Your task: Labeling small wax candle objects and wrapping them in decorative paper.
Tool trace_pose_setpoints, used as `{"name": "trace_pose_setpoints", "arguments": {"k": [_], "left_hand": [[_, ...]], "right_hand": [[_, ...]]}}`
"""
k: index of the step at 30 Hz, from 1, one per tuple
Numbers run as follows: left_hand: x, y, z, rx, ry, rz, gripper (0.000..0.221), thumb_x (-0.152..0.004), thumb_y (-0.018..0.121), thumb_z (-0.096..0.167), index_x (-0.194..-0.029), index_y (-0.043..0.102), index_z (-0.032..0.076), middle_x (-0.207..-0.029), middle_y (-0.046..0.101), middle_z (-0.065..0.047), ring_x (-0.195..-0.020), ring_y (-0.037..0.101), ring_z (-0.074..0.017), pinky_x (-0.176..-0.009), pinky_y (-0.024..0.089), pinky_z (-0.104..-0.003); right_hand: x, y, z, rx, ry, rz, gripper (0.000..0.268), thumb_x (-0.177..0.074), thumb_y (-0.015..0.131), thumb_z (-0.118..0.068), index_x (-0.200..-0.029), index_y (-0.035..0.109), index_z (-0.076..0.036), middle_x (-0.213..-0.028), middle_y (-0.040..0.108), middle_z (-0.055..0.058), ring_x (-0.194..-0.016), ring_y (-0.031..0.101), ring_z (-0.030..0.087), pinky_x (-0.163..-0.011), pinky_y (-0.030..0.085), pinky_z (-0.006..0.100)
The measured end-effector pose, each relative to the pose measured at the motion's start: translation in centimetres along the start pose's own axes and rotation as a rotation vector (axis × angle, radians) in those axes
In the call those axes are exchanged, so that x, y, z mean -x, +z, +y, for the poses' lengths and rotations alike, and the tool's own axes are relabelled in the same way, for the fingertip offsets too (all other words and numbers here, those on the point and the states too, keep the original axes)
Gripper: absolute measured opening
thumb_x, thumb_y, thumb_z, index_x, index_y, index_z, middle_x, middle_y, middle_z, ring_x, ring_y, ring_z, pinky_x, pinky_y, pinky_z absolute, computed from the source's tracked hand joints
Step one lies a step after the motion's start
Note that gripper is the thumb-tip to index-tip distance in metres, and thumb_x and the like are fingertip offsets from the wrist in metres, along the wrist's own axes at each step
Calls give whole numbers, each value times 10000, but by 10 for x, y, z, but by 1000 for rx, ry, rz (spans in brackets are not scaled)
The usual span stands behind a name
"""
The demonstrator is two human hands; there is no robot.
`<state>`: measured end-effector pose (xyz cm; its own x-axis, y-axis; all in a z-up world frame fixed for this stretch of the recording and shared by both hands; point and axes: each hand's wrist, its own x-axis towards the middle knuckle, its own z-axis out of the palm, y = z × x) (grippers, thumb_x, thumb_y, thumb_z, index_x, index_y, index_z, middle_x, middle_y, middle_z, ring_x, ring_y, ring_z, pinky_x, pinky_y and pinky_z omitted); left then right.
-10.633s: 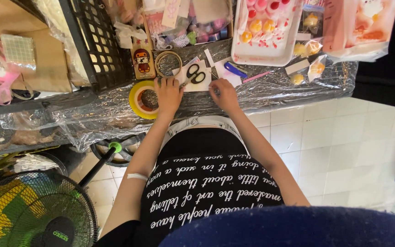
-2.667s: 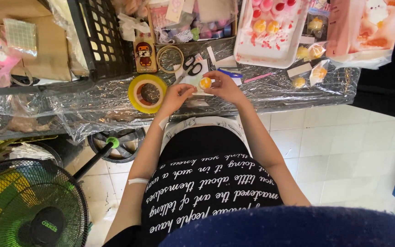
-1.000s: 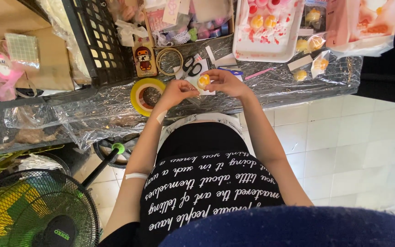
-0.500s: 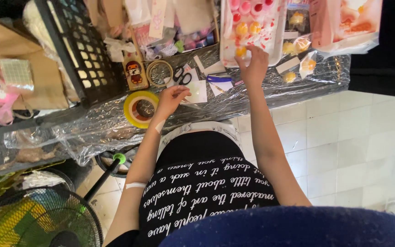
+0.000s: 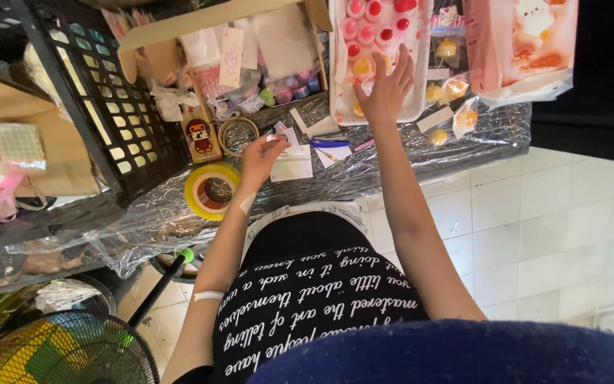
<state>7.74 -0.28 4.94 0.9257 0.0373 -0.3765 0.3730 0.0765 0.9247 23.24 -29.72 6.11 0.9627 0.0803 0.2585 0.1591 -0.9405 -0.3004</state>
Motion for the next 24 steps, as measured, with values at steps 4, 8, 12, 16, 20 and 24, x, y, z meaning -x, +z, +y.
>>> {"name": "trace_pose_setpoints", "arguments": {"k": [4,8,12,16,20,24], "left_hand": [[-3,-2,-22,-14,34,5,191,-992,710,117,-1115,704,-29,-1026,791,-76,-982,744,-123,-862,562,-255],[0,-12,-49,-55,39,108,181,-983,723,121,-1094,691,-18,-987,765,-84,-909,702,-123,-795,551,-264],[5,-21,-33,-19,7,163,176,-1015,680,141,-1129,698,8,-982,779,-44,-899,731,-106,-793,576,-249],[13,-29,-21,15,-114,199,193,-1012,654,148,-1151,683,17,-971,762,-47,-771,695,-135,-645,520,-275],[23,-31,-10,-353,161,242,299,-999,679,125,-1277,603,44,-968,771,-122,-812,745,-207,-709,591,-335],[44,-27,-20,-689,130,245,564,-965,630,42,-1473,392,99,-1007,729,-195,-847,705,-387,-732,552,-496]], "right_hand": [[-14,15,4,-10,37,-59,645,-797,918,-328,-1356,642,-163,-1642,167,216,-1493,132,495,-1151,227,691],[-13,10,0,40,44,-143,465,-809,903,-312,-1178,644,-199,-1656,186,187,-1518,111,479,-1170,210,686],[11,-11,-19,-54,-38,84,510,-824,924,-293,-1231,649,-158,-1598,338,175,-1487,231,450,-1164,275,638],[67,-17,-56,-301,-38,11,494,-896,885,-244,-1266,605,-73,-1324,582,123,-1249,556,357,-1079,453,505],[110,-20,-83,-539,1,-403,506,-863,866,-288,-1214,578,-64,-1167,636,93,-819,697,249,-739,556,378],[121,-29,-106,-539,5,-463,491,-856,850,-266,-1211,567,-79,-1284,592,136,-742,729,196,-607,556,334]]}}
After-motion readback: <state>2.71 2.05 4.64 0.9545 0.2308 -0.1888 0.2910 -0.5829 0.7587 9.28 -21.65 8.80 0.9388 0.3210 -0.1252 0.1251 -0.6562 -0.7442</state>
